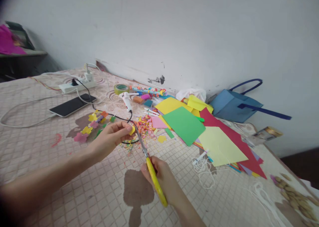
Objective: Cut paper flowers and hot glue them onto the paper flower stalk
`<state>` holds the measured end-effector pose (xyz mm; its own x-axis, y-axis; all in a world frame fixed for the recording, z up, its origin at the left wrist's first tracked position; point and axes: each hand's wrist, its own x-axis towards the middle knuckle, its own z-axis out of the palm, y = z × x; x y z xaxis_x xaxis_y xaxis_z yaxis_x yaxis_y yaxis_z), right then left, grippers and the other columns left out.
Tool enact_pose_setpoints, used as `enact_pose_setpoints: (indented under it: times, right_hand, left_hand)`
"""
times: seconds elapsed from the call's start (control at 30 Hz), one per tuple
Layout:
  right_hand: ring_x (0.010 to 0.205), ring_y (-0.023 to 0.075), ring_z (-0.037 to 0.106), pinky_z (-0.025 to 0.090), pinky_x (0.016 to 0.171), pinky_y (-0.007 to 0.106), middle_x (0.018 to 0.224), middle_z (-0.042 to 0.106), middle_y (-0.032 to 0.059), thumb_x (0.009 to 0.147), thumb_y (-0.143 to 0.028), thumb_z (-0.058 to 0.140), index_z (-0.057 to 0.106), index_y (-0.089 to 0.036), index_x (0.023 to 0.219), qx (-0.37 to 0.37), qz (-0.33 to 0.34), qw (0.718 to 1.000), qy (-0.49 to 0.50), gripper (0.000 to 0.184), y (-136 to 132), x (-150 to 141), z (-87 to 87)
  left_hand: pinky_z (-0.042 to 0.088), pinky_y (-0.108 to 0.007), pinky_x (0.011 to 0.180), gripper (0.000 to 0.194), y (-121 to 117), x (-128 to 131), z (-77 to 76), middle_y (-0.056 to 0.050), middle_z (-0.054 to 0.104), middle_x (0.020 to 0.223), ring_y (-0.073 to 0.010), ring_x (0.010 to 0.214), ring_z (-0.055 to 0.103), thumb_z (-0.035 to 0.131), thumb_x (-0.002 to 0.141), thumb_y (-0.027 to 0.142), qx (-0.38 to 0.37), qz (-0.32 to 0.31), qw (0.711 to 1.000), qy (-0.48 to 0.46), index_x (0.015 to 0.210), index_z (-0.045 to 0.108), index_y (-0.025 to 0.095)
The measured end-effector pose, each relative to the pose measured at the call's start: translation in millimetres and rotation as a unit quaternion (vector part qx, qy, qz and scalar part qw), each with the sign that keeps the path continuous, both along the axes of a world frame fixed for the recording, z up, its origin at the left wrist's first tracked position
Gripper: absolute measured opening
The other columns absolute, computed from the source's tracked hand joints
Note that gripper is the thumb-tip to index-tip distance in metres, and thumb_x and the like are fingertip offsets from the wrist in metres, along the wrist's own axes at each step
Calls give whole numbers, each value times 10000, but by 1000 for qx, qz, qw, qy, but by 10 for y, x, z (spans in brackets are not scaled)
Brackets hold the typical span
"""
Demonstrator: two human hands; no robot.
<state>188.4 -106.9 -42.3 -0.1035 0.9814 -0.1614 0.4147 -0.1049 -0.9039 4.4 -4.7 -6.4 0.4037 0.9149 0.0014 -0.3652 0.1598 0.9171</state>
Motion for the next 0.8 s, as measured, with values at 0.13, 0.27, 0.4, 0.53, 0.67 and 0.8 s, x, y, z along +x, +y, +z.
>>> enact_pose_setpoints:
  times: [0.13, 0.27, 0.4, 0.53, 0.67, 0.8]
  right_hand:
    - [382, 67, 302, 235, 394, 210, 452, 329, -81, 859, -494, 453, 416, -205, 667, 11, 14, 999, -31, 349, -7, 14, 6]
    - [396, 62, 298, 232, 396, 209, 504, 340, -70, 859, -528, 432, 384, -206, 648, 10, 22, 999, -34, 387, 5, 36, -29]
    - [402, 64, 280, 220, 397, 210, 495, 337, -72, 843, -544, 452, 380, -208, 645, 3, 10, 1000, -23, 396, 4, 30, 5]
    - [396, 67, 275, 220, 396, 212, 471, 328, -79, 841, -530, 463, 367, -212, 644, -10, 7, 999, -30, 386, -6, 1, 96]
    - [389, 66, 275, 221, 392, 213, 457, 319, -83, 837, -519, 468, 362, -213, 635, -5, 6, 999, -51, 381, -5, -15, 148]
    - [384, 62, 267, 221, 381, 207, 452, 317, -86, 818, -529, 491, 376, -211, 635, -7, -5, 999, -32, 385, -5, -17, 160]
  left_hand:
    - [461, -256, 721, 182, 12, -10, 2, 13, 594, 722, -87, 658, 556, 683, 740, 277, 3, -17, 1000, -2, 716, 558, 147]
    - [454, -241, 720, 181, 28, -23, -19, 22, 594, 711, -81, 667, 562, 679, 752, 268, 8, -30, 1000, 3, 720, 546, 149]
    - [456, -249, 728, 187, 39, -26, -37, 24, 592, 705, -83, 672, 562, 670, 761, 276, 12, -32, 999, 7, 718, 537, 152]
    - [456, -248, 725, 186, 47, -27, -44, 25, 590, 708, -80, 663, 554, 667, 760, 283, 19, -30, 999, 18, 717, 542, 152]
    - [452, -242, 716, 184, 52, -31, -48, 25, 589, 714, -80, 666, 556, 662, 764, 285, 24, -32, 999, 22, 719, 541, 154]
    - [447, -242, 720, 182, 51, -36, -45, 17, 597, 727, -85, 681, 563, 655, 770, 291, 27, -38, 998, 29, 728, 542, 154]
